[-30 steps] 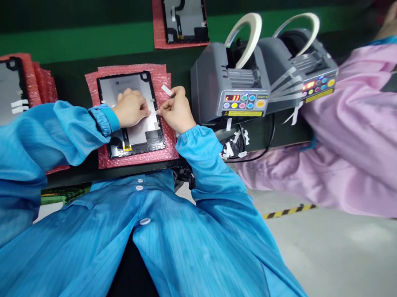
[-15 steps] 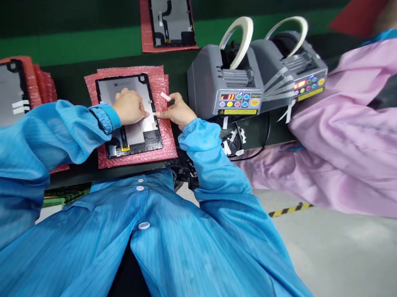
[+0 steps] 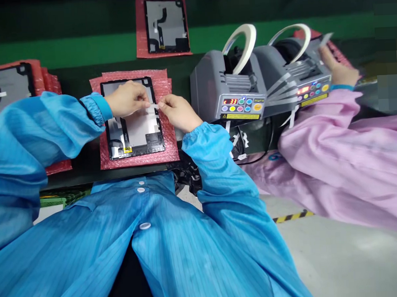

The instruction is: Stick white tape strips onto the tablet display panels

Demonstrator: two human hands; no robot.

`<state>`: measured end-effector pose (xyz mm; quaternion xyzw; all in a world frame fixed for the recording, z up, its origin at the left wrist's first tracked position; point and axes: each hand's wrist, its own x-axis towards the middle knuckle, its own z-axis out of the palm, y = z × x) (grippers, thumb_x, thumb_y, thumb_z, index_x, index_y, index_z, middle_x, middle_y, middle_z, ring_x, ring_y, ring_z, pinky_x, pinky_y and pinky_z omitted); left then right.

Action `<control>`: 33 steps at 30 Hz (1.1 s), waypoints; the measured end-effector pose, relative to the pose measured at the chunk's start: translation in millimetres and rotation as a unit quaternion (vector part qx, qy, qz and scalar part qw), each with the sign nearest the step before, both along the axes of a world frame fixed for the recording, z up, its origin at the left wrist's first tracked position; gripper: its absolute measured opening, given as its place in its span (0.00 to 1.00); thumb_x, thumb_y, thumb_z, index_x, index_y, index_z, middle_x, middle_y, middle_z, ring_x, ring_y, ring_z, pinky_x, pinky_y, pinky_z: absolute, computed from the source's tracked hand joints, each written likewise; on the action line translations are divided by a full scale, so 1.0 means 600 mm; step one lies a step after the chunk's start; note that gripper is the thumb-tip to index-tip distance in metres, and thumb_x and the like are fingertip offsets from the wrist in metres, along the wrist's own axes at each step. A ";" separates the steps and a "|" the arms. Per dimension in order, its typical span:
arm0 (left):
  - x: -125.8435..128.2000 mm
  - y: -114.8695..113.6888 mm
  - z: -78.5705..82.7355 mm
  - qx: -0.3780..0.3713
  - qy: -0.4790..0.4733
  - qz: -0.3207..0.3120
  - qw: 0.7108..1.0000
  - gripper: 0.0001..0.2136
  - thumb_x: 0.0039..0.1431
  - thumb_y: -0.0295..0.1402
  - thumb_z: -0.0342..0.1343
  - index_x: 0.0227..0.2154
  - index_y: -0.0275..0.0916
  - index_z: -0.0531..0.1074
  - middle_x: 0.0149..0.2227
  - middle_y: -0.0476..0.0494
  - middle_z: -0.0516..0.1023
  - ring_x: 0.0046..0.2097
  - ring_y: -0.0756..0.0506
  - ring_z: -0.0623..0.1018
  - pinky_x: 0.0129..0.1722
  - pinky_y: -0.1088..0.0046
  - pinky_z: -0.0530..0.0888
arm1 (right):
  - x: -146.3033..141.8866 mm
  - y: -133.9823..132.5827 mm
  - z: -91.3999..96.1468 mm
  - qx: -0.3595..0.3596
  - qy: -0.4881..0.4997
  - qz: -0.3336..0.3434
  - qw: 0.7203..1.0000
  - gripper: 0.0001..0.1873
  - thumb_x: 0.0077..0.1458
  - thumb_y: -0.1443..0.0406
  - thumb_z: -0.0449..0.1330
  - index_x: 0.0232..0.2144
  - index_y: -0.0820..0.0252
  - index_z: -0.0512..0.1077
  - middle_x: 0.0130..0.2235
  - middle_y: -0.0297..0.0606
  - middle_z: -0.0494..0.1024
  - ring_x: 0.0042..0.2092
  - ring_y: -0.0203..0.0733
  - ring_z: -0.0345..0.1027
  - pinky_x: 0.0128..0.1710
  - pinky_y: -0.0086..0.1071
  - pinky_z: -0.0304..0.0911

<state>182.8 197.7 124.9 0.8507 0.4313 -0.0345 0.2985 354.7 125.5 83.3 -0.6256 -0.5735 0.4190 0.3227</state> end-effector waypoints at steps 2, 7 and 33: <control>-0.001 0.001 -0.004 -0.029 0.003 0.025 0.999 0.04 0.57 0.30 0.57 0.31 0.39 0.77 0.39 0.46 0.79 0.49 0.42 0.75 0.52 0.68 0.64 | 0.003 0.004 -0.006 -0.005 -0.014 -0.027 1.000 0.12 0.58 0.61 0.62 0.26 0.61 0.68 0.25 0.32 0.65 0.33 0.36 0.61 0.39 0.34 0.58; -0.001 0.001 -0.009 -0.062 0.015 0.051 0.997 0.03 0.57 0.30 0.58 0.30 0.39 0.76 0.34 0.48 0.79 0.43 0.45 0.77 0.48 0.71 0.66 | 0.004 0.011 -0.027 0.000 0.000 -0.015 1.000 0.14 0.55 0.58 0.65 0.25 0.60 0.68 0.27 0.33 0.68 0.33 0.36 0.61 0.38 0.34 0.61; 0.018 -0.037 -0.004 0.042 0.143 -0.010 0.989 0.13 0.66 0.33 0.50 0.40 0.32 0.77 0.52 0.33 0.76 0.61 0.32 0.66 0.57 0.56 0.62 | -0.026 0.015 -0.031 -0.058 -0.087 -0.030 0.994 0.10 0.49 0.70 0.59 0.21 0.59 0.63 0.22 0.30 0.64 0.29 0.35 0.58 0.37 0.34 0.58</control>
